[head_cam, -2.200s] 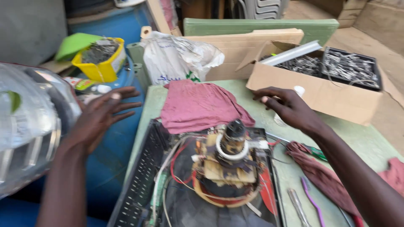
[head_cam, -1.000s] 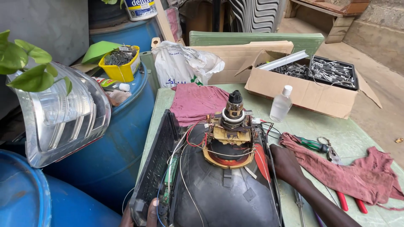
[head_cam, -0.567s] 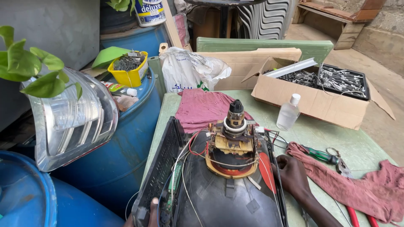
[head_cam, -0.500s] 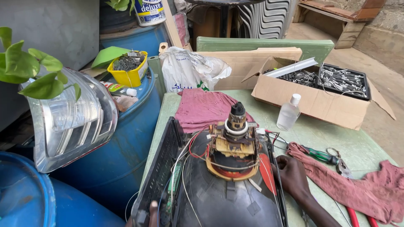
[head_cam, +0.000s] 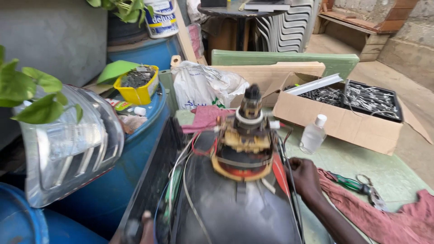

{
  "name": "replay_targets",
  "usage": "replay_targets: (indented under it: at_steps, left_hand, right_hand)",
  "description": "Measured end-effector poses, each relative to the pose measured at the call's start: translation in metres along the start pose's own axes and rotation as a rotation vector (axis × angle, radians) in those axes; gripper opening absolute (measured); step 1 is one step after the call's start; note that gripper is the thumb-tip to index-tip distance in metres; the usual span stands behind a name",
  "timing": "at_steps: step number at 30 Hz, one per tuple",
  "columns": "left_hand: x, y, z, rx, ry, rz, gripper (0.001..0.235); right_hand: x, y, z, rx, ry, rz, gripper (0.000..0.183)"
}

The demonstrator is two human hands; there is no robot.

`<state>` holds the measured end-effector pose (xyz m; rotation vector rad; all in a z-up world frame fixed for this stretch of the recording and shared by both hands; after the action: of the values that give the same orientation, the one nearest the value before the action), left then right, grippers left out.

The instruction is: Cleaning the tube and plastic casing of a CRT monitor using a toothbrush, rag, and screwdriver.

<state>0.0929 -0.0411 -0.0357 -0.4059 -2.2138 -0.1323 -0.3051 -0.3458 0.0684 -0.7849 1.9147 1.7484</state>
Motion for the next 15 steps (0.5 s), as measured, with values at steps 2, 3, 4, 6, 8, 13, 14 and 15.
replay_targets:
  at_steps: [2,3,4,6,8,13,14,15]
  left_hand:
    - [0.092,-0.035,-0.051,0.012,-0.048,-0.014,0.029]
    - [0.127,-0.047,-0.068,0.023,-0.018,0.124,0.025]
    - [0.161,-0.060,-0.085,0.032,0.012,0.262,0.022]
    - [0.179,-0.083,-0.115,0.000,0.008,0.185,0.017]
    - [0.183,-0.113,-0.139,-0.019,0.015,0.122,0.019]
    - [0.141,-0.180,-0.194,-0.044,-0.146,0.137,0.021]
    - [0.131,-0.193,-0.199,-0.041,-0.153,0.145,0.021]
    - [0.121,-0.202,-0.205,-0.035,-0.205,0.170,0.021]
  right_hand:
    - [-0.015,-0.003,-0.024,0.054,0.066,-0.061,0.022]
    - [-0.025,-0.004,-0.036,0.080,0.036,-0.130,0.023]
    - [-0.034,-0.006,-0.049,0.105,0.007,-0.199,0.025]
    - [-0.041,-0.019,-0.083,0.146,-0.004,-0.217,0.026]
    - [-0.051,-0.020,-0.110,0.194,-0.003,-0.216,0.026]
    - [-0.074,-0.032,-0.152,0.243,-0.080,-0.333,0.024]
    - [-0.073,-0.031,-0.157,0.252,-0.074,-0.336,0.024]
    - [-0.071,-0.036,-0.160,0.229,-0.124,-0.372,0.027]
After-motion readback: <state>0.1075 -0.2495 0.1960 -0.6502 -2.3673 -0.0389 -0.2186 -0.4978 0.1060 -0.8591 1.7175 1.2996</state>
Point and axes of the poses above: each hand's wrist, its own z-axis away from the middle knuckle, its own y-axis out of the back of the hand, x = y × z, the point moved 3 cm from there along -z, towards the middle knuckle, and after that the axes turned 14 degrees about z, right-handed, at the moved point
